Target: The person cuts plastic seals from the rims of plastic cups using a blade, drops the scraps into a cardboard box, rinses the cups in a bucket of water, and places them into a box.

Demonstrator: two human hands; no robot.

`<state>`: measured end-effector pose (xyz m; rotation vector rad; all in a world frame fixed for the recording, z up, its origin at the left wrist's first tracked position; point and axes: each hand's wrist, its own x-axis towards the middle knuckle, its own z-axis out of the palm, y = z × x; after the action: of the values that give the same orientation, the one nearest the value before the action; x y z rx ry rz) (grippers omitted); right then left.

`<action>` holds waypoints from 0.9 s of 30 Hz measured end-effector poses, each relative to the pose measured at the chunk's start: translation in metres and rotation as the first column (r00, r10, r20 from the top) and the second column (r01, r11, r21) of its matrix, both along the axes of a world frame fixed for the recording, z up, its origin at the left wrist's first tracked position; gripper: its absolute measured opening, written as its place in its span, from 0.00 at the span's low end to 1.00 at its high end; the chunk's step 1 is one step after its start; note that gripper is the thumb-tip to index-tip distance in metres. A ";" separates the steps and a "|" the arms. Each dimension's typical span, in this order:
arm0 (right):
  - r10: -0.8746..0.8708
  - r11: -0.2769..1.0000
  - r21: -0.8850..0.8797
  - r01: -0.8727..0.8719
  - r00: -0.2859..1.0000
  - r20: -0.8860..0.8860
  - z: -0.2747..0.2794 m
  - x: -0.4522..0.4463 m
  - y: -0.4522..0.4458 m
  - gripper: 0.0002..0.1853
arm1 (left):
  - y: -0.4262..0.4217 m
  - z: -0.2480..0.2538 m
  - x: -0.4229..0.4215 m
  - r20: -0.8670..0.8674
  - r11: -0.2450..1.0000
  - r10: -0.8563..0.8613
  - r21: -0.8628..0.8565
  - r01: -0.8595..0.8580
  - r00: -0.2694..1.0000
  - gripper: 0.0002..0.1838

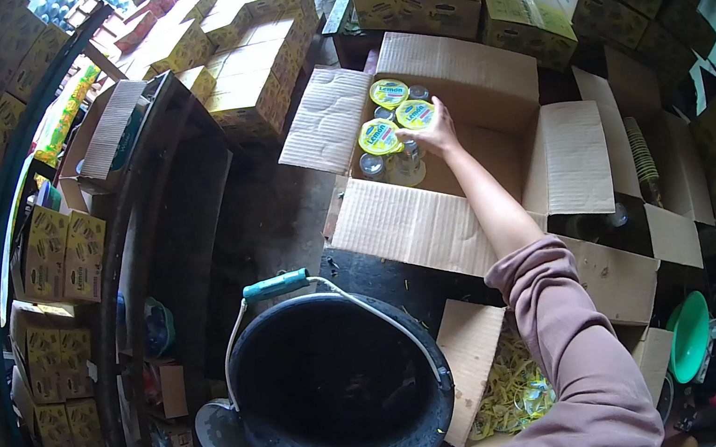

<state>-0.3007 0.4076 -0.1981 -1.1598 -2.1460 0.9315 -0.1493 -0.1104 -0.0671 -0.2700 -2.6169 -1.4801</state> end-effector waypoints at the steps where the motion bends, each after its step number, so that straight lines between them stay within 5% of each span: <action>1: -0.067 0.997 0.025 0.067 0.998 0.002 -0.007 -0.006 0.003 0.61 | 0.000 -0.001 0.000 -0.007 1.000 0.010 -0.016 -0.010 1.000 0.11; 9: -0.156 0.988 0.004 0.156 0.988 0.001 0.002 0.026 0.003 0.39 | -0.002 0.000 -0.003 -0.010 0.999 -0.039 -0.009 0.039 0.999 0.10; 16: -0.215 0.944 0.222 0.244 0.965 -0.149 0.041 0.098 -0.027 0.39 | 0.000 0.000 -0.008 -0.126 0.992 -0.099 0.067 0.108 0.987 0.12; 21: 0.063 0.911 0.395 0.119 0.907 -0.417 0.116 0.149 -0.119 0.41 | 0.000 0.003 -0.009 -0.097 0.964 -0.232 0.107 0.242 0.968 0.15; 24: 0.248 0.958 0.269 -0.103 0.768 -0.591 0.156 0.175 -0.214 0.41 | -0.001 0.005 -0.011 -0.210 0.954 -0.291 0.007 0.299 0.933 0.24; 27: 0.440 0.851 0.475 -0.226 0.799 -0.409 0.194 0.208 -0.304 0.39 | -0.001 0.011 -0.013 -0.327 0.922 -0.385 -0.110 0.370 0.863 0.36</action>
<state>-0.0930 0.1036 -0.0043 -0.2700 -1.9893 0.7690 -0.1619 -0.1113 -0.0561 -1.0042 -2.3992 -1.3210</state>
